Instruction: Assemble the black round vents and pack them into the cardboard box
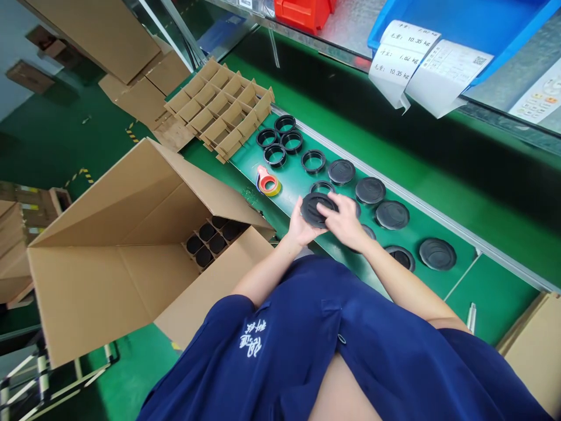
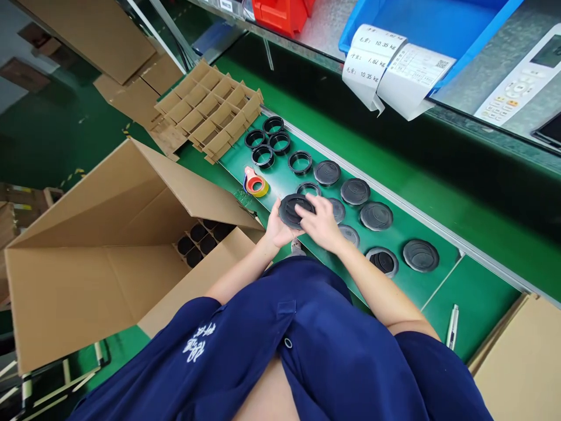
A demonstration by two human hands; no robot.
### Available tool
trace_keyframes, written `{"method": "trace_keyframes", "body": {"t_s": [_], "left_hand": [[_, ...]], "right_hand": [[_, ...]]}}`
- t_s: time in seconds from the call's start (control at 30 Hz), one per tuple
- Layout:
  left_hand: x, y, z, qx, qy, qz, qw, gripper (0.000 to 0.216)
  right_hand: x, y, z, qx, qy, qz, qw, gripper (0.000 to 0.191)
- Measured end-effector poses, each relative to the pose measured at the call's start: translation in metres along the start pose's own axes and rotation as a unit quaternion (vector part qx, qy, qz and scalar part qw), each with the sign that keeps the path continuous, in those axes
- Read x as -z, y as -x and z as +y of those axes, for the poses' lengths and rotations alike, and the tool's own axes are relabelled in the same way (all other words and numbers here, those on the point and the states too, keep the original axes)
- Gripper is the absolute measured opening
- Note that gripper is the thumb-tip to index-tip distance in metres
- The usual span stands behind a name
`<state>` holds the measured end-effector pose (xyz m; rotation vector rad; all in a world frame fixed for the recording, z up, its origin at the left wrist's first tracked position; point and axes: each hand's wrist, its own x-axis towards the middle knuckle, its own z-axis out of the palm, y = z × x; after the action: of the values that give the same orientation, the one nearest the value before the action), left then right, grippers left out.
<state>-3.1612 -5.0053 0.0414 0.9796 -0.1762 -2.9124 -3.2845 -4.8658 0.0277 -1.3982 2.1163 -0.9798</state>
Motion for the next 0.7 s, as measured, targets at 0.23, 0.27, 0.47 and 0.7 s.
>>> {"method": "trace_keyframes", "body": {"t_s": [0.23,0.27,0.47,0.7], "left_hand": [[0.048,0.004,-0.018,0.045,-0.013,0.097,0.994,0.064],[0.051,0.005,-0.015,0.052,-0.014,0.096,0.994,0.068],[0.067,0.019,0.025,0.032,-0.067,0.156,0.985,0.079],[0.117,0.049,0.045,-0.007,-0.010,0.220,0.975,0.057]], "right_hand": [[-0.059,0.010,0.012,0.006,0.019,-0.199,0.980,0.106],[-0.064,-0.001,0.016,-0.006,0.012,-0.203,0.979,0.111],[-0.074,-0.096,0.068,-0.135,0.175,-0.048,0.974,0.111],[-0.100,-0.134,0.082,-0.100,0.244,-0.106,0.959,0.099]]}}
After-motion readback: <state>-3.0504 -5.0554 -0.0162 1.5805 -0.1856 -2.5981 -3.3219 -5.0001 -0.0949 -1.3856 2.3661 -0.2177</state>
